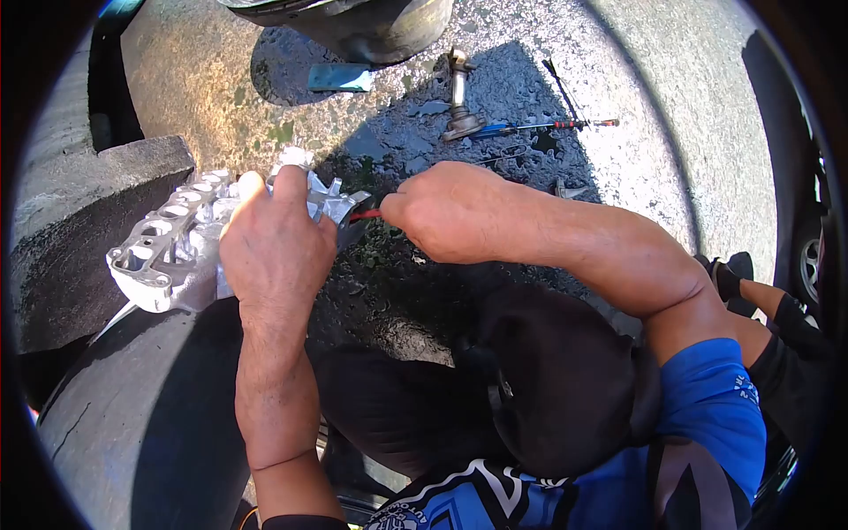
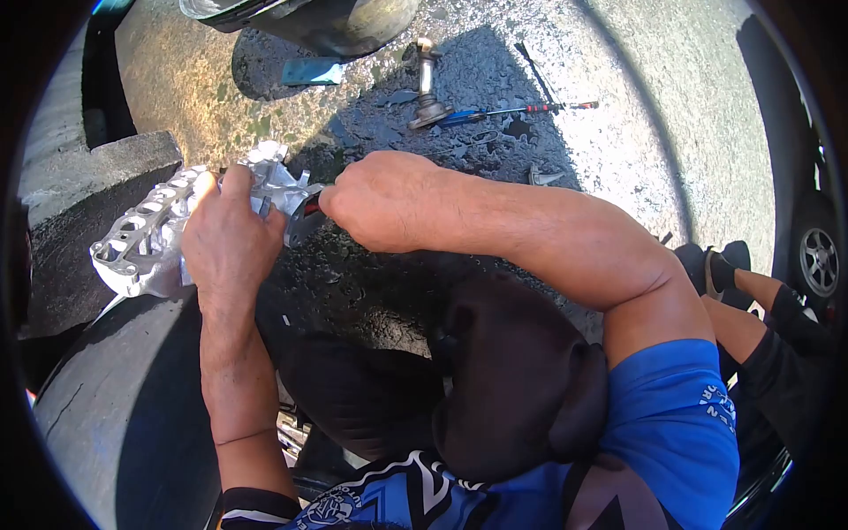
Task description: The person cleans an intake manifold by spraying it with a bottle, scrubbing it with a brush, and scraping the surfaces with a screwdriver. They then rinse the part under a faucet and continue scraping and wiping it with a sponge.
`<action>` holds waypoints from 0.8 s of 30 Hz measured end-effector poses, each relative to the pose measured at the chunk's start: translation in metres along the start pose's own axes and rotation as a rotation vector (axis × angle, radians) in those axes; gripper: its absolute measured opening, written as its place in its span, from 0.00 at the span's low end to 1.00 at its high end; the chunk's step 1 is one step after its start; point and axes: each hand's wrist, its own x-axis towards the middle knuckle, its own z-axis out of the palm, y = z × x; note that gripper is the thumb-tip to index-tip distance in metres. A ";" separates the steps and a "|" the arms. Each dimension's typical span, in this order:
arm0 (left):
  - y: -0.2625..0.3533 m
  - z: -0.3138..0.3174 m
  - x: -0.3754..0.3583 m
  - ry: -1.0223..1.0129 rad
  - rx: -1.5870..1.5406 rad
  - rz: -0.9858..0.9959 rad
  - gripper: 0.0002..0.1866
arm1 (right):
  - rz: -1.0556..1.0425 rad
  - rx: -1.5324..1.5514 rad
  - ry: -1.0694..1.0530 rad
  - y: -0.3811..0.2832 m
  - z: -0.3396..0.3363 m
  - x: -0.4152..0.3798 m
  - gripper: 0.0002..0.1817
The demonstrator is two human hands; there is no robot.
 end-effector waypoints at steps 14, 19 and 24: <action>-0.010 0.004 -0.005 0.028 -0.040 -0.029 0.17 | 0.116 -0.230 -0.268 -0.032 0.000 0.022 0.24; -0.011 0.007 -0.008 0.028 -0.046 -0.054 0.18 | 0.135 -0.220 -0.328 -0.036 -0.017 0.012 0.20; -0.007 0.011 -0.019 0.084 -0.017 0.055 0.19 | 0.087 -0.136 -0.251 -0.032 0.003 0.019 0.13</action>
